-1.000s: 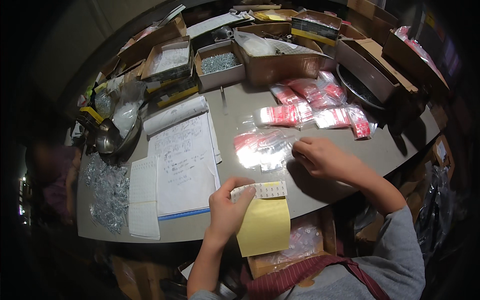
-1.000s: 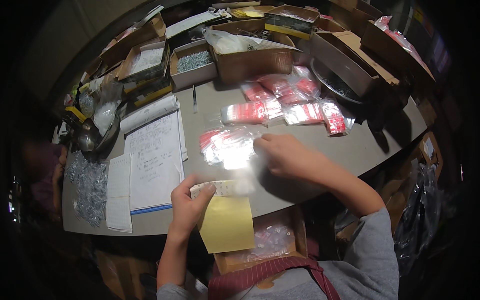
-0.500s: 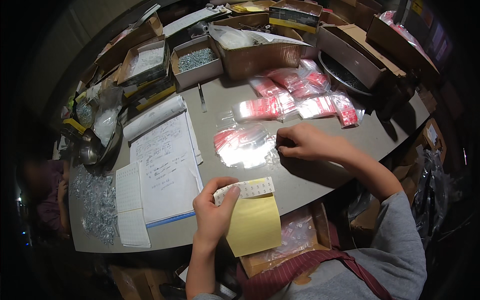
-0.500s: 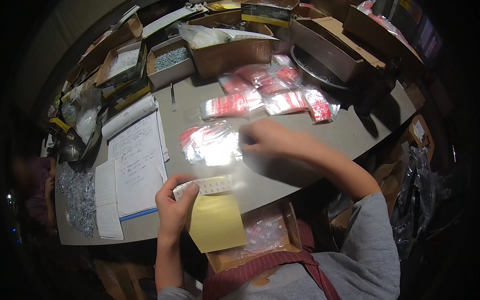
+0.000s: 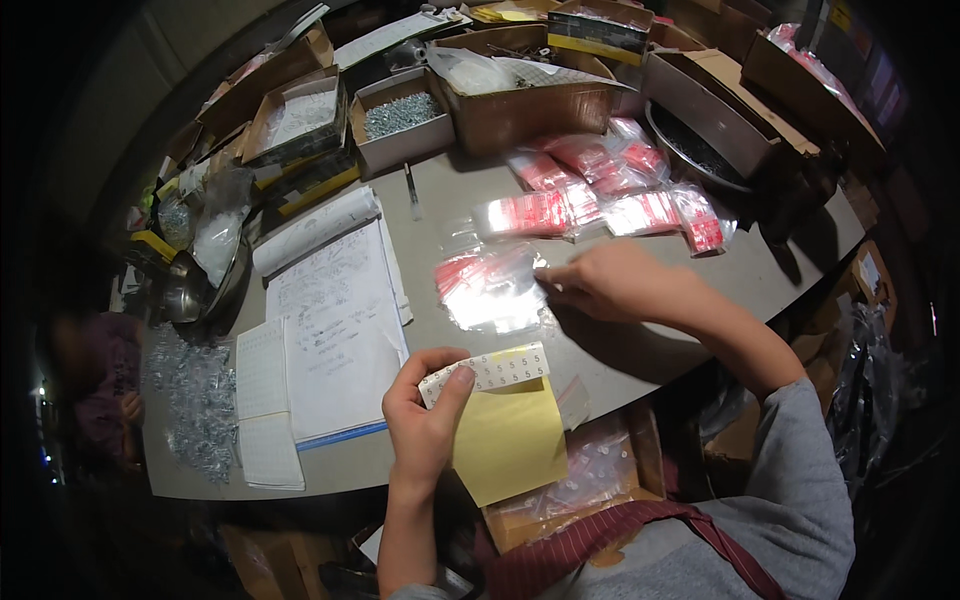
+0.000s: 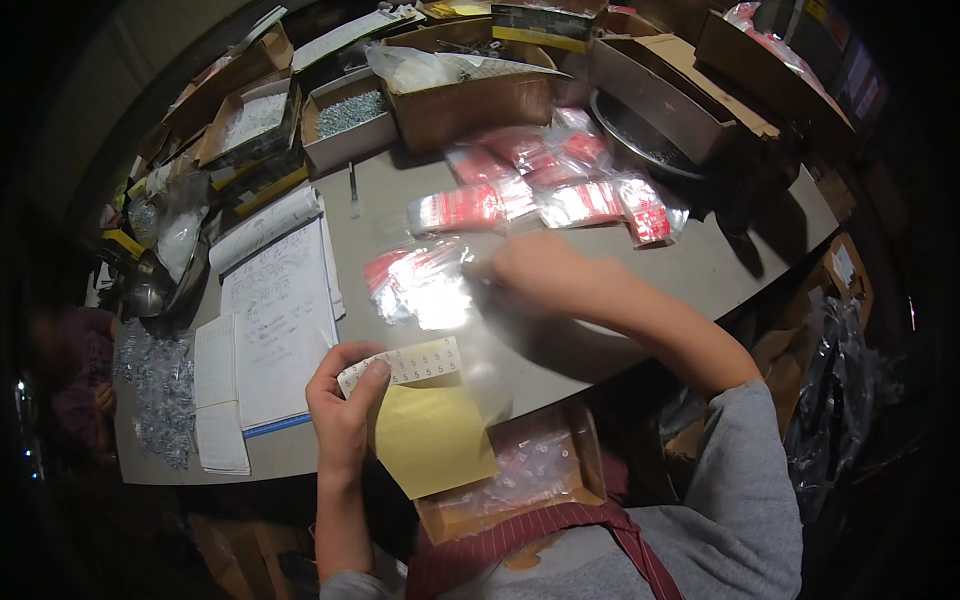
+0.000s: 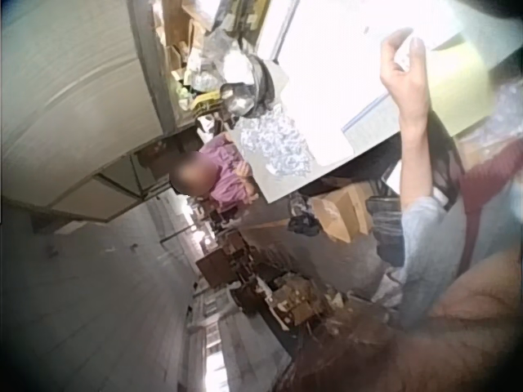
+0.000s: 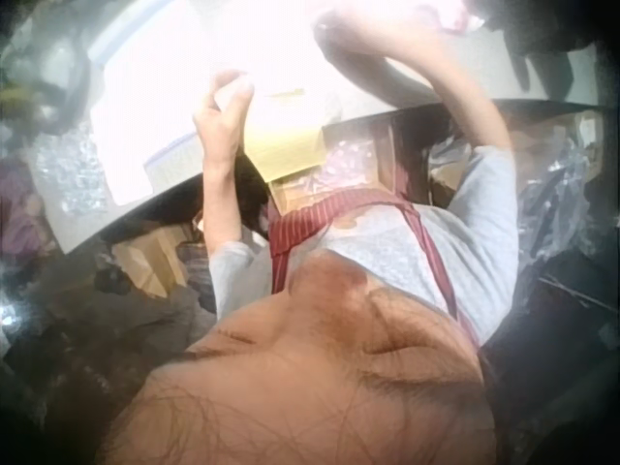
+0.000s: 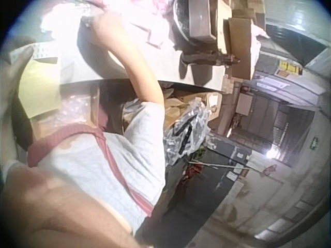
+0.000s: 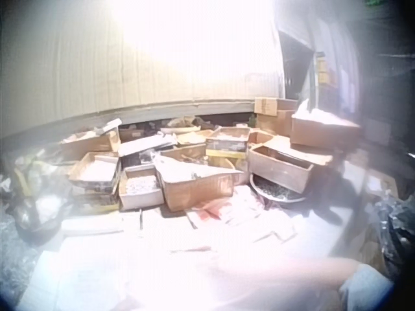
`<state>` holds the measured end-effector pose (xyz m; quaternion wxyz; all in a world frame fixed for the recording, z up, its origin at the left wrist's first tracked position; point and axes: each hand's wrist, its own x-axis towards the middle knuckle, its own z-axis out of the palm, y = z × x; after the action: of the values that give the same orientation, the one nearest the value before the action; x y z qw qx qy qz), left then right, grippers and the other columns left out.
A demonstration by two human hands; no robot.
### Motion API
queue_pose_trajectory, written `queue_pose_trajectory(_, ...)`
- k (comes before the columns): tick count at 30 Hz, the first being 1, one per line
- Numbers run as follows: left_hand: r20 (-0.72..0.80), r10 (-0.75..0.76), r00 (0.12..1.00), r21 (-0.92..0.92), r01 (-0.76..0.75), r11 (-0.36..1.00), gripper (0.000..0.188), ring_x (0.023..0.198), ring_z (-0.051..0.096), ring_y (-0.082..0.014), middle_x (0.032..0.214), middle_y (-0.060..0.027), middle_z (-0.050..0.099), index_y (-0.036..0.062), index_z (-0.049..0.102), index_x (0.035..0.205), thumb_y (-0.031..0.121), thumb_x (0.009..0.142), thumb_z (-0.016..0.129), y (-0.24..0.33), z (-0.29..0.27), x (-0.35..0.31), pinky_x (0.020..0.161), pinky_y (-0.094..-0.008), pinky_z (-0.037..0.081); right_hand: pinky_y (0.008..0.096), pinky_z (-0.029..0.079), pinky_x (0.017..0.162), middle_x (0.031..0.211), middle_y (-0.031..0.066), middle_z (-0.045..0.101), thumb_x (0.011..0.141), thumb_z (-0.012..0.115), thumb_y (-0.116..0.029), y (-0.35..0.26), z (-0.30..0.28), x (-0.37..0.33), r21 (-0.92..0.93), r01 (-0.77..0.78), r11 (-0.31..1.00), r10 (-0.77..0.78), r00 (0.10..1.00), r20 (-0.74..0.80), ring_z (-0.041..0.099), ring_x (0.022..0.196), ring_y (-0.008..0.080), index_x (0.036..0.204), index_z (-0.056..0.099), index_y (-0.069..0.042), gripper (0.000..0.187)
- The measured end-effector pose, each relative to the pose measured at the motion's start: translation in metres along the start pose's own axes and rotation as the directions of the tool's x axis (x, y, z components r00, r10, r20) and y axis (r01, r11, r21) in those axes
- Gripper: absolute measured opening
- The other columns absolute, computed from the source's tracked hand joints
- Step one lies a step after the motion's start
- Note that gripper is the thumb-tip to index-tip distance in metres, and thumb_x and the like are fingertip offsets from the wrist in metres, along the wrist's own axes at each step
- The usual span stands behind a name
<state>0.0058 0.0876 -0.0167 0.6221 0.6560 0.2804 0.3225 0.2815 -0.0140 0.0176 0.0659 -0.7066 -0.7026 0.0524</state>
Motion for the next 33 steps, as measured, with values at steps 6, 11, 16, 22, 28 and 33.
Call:
queue_pose_trajectory(6,0.176,-0.046,0.983,0.051,0.038,0.998,0.020,0.090,0.065,-0.0114,0.096,-0.0061,0.073,-0.0016,0.070,0.106,0.012,0.092,0.071,0.004,-0.003,-0.003,0.081,-0.0267,0.052,0.0509,0.052,0.065,0.070,0.0203,0.064,0.094,0.065,-0.031,-0.010,-0.018,-0.036,0.024,0.158,0.987,-0.159,0.952,0.261,0.066,0.069,0.0419,0.106,0.070,-0.006,0.028)
queue_pose_trajectory(11,0.213,-0.045,0.976,0.169,0.009,0.986,0.017,0.087,0.068,-0.0110,0.092,-0.0071,0.075,0.0013,0.073,0.103,0.012,0.089,0.072,0.001,0.004,-0.003,0.079,-0.0270,0.054,0.0379,0.052,0.069,0.082,0.0122,0.066,0.091,0.072,-0.020,0.011,-0.011,-0.015,0.491,0.130,0.861,-0.127,0.991,-0.039,0.065,0.073,0.0248,0.104,0.068,0.000,0.024)
queue_pose_trajectory(16,0.284,0.080,0.955,0.303,-0.168,0.938,0.018,0.085,0.067,-0.0130,0.093,-0.0076,0.074,-0.0006,0.073,0.103,0.008,0.087,0.073,0.005,0.003,-0.003,0.078,-0.0270,0.053,0.0426,0.051,0.070,0.089,0.0166,0.065,0.088,0.068,-0.013,0.000,-0.006,-0.010,0.466,-0.023,0.884,-0.030,0.994,0.106,0.066,0.079,0.0321,0.101,0.059,0.000,0.020)
queue_pose_trajectory(22,0.296,0.250,0.922,0.387,-0.355,0.851,0.018,0.081,0.068,-0.0181,0.090,-0.0081,0.074,0.0010,0.075,0.098,0.008,0.082,0.076,0.007,0.002,-0.005,0.090,-0.0317,0.051,0.0473,0.051,0.076,0.094,0.0187,0.066,0.088,0.068,-0.014,-0.028,0.011,-0.027,0.169,0.021,0.985,-0.001,0.993,-0.117,0.065,0.089,0.0414,0.102,0.053,-0.001,0.024)
queue_pose_trajectory(28,0.436,0.190,0.880,0.305,-0.343,0.889,0.012,0.097,0.068,-0.0255,0.090,-0.0073,0.072,0.0046,0.074,0.090,0.008,0.079,0.074,0.007,-0.014,-0.006,0.113,-0.0508,0.039,0.0481,0.051,0.078,0.094,0.0208,0.069,0.084,0.079,-0.038,0.007,-0.013,-0.039,0.153,-0.244,0.958,0.220,0.963,0.156,0.067,0.094,0.0416,0.106,0.052,-0.001,0.051)
queue_pose_trajectory(33,0.679,0.056,0.732,0.151,-0.214,0.965,0.011,0.086,0.069,-0.0245,0.087,-0.0071,0.072,0.0018,0.072,0.089,0.009,0.080,0.073,0.016,-0.007,-0.016,0.119,-0.0556,0.034,0.0477,0.052,0.075,0.089,0.0197,0.068,0.088,0.074,-0.032,-0.026,-0.010,-0.076,0.309,-0.045,0.950,-0.075,0.928,0.364,0.067,0.087,0.0424,0.112,0.055,-0.003,0.043)
